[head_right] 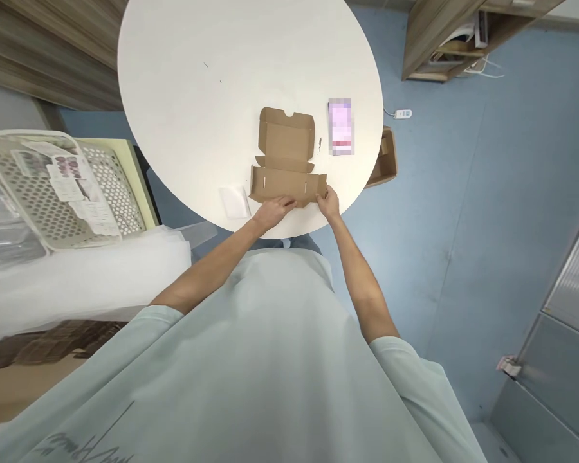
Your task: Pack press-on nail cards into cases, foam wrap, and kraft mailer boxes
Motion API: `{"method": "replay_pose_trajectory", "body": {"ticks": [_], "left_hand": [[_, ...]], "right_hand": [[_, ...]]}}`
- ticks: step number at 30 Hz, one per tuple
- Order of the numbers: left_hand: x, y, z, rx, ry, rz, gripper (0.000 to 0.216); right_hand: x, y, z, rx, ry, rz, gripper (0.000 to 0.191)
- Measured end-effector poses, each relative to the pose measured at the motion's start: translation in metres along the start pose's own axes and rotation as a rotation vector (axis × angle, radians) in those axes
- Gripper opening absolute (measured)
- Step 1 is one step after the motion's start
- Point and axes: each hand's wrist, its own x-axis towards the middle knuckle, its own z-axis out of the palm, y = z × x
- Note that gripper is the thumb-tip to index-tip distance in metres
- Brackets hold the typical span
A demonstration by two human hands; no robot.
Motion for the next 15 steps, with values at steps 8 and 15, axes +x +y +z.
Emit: {"method": "replay_pose_trajectory", "body": {"ticks": [8, 15], "left_hand": [[-0.017, -0.039, -0.002, -0.042, 0.011, -0.058, 0.071], [-0.029, -0.069, -0.022, -0.124, 0.026, -0.123, 0.087]], "right_hand": [[0.002, -0.006, -0.007, -0.090, 0.083, 0.116, 0.048], [0.030, -0.053, 0.012, -0.070, 0.047, -0.076, 0.075]]}}
